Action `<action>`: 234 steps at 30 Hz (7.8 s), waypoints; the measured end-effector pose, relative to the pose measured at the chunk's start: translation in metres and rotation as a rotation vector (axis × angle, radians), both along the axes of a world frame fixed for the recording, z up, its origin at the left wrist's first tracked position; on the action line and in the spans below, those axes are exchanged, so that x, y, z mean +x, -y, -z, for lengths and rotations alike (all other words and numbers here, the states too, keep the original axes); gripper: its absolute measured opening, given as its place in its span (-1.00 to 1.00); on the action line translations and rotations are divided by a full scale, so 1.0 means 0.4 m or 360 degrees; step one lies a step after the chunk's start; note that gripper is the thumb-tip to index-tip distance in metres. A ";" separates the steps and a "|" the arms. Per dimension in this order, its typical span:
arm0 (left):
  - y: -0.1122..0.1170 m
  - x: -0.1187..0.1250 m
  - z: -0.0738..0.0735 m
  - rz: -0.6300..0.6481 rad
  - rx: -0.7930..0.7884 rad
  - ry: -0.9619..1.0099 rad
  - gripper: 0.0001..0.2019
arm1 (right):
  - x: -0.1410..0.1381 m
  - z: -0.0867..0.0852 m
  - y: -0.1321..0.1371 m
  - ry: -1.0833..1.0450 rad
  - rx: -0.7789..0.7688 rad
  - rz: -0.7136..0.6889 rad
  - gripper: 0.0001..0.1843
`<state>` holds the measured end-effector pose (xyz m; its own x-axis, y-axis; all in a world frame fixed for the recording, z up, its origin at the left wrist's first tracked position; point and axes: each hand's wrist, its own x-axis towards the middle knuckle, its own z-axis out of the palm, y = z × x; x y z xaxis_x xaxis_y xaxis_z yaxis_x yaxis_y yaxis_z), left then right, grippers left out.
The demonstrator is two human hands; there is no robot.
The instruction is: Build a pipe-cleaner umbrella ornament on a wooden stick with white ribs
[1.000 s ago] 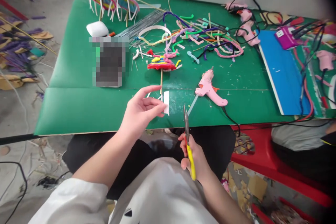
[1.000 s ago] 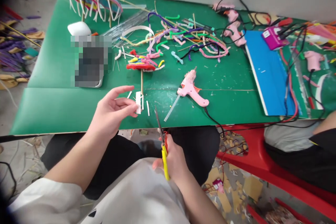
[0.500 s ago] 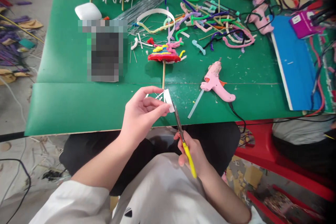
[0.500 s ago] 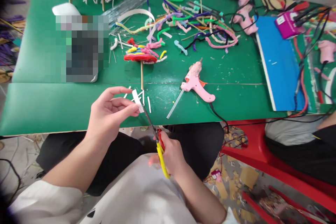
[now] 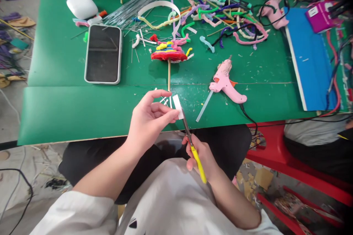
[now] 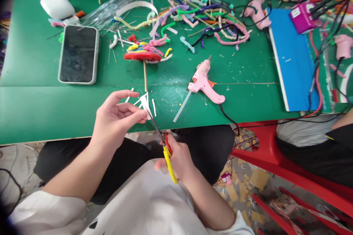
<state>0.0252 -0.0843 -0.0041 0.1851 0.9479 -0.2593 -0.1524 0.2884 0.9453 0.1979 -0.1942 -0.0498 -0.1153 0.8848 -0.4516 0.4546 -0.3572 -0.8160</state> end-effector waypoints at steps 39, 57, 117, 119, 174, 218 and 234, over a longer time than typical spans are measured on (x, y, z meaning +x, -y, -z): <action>0.001 0.007 0.010 -0.0026 -0.0012 -0.0089 -0.66 | -0.006 -0.011 -0.007 0.0010 -0.0057 0.0005 -0.29; 0.001 0.007 0.009 -0.0021 -0.0018 -0.0117 -0.68 | -0.007 -0.002 -0.001 -0.0079 -0.0085 0.0069 -0.44; -0.003 0.000 0.010 0.0109 -0.0175 -0.0025 -0.77 | -0.007 0.003 0.005 0.0067 -0.0039 0.0074 -0.68; -0.004 -0.001 0.011 0.0145 -0.0209 -0.0046 -0.80 | -0.007 0.003 0.004 0.0075 -0.0035 0.0085 -0.64; -0.012 -0.012 0.021 0.0287 -0.0010 -0.0278 -0.79 | -0.022 -0.011 0.000 -0.0015 -0.0120 0.0030 -0.49; -0.020 -0.019 0.023 0.0424 0.0000 -0.0262 -0.80 | -0.027 -0.013 -0.011 0.0051 -0.0089 0.0000 -0.44; -0.022 -0.021 0.021 0.0423 -0.0002 -0.0281 -0.81 | -0.025 -0.015 -0.011 -0.0093 -0.0176 0.0079 -0.44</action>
